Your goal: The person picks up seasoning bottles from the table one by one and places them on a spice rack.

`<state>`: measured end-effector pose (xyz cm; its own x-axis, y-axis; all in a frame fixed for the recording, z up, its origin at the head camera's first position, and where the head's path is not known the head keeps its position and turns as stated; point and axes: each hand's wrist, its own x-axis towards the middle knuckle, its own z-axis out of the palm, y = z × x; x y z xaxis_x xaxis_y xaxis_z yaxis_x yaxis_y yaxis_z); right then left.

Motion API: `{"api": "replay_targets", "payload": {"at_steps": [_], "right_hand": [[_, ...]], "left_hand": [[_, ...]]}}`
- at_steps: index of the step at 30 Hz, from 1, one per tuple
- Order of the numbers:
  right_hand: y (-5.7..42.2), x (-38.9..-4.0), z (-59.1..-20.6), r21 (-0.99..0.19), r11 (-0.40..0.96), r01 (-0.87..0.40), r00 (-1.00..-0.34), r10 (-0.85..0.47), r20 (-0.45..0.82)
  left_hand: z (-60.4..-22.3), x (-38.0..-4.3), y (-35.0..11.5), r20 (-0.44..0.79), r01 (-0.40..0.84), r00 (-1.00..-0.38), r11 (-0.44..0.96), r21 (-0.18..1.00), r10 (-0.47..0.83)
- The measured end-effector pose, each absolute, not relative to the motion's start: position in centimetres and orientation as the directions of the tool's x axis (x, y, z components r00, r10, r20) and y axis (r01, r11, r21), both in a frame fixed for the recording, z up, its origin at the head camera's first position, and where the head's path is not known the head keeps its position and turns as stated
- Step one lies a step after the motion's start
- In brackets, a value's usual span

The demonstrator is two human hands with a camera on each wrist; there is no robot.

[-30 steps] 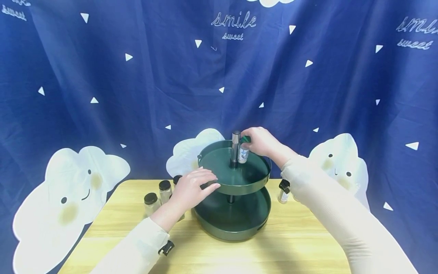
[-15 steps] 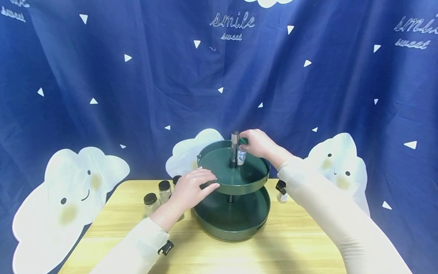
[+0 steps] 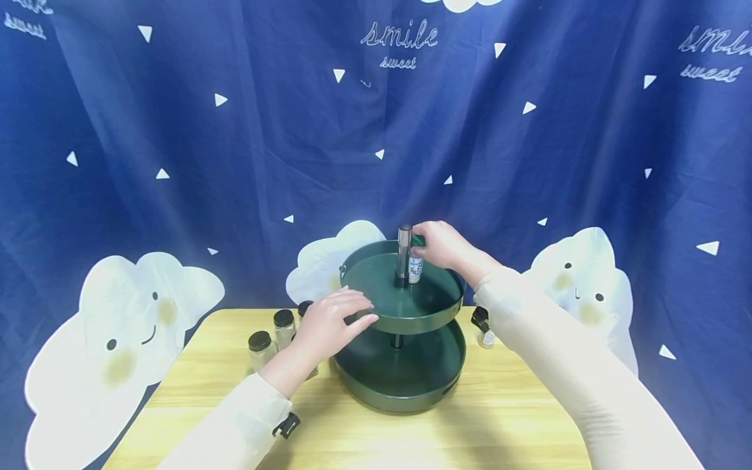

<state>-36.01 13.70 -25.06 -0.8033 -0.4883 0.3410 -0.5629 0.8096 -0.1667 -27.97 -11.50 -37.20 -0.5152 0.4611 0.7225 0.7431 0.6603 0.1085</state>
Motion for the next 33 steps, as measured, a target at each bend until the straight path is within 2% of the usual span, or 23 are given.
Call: {"api": "replay_targets", "payload": {"at_steps": [33], "right_hand": [[13.71,-36.51,-25.17,-0.163,0.797,-0.581,-0.789,-0.503,0.353]], "left_hand": [[-37.23,-27.86,-11.39,0.734,0.749,-0.505,0.653,0.112,0.453]]}}
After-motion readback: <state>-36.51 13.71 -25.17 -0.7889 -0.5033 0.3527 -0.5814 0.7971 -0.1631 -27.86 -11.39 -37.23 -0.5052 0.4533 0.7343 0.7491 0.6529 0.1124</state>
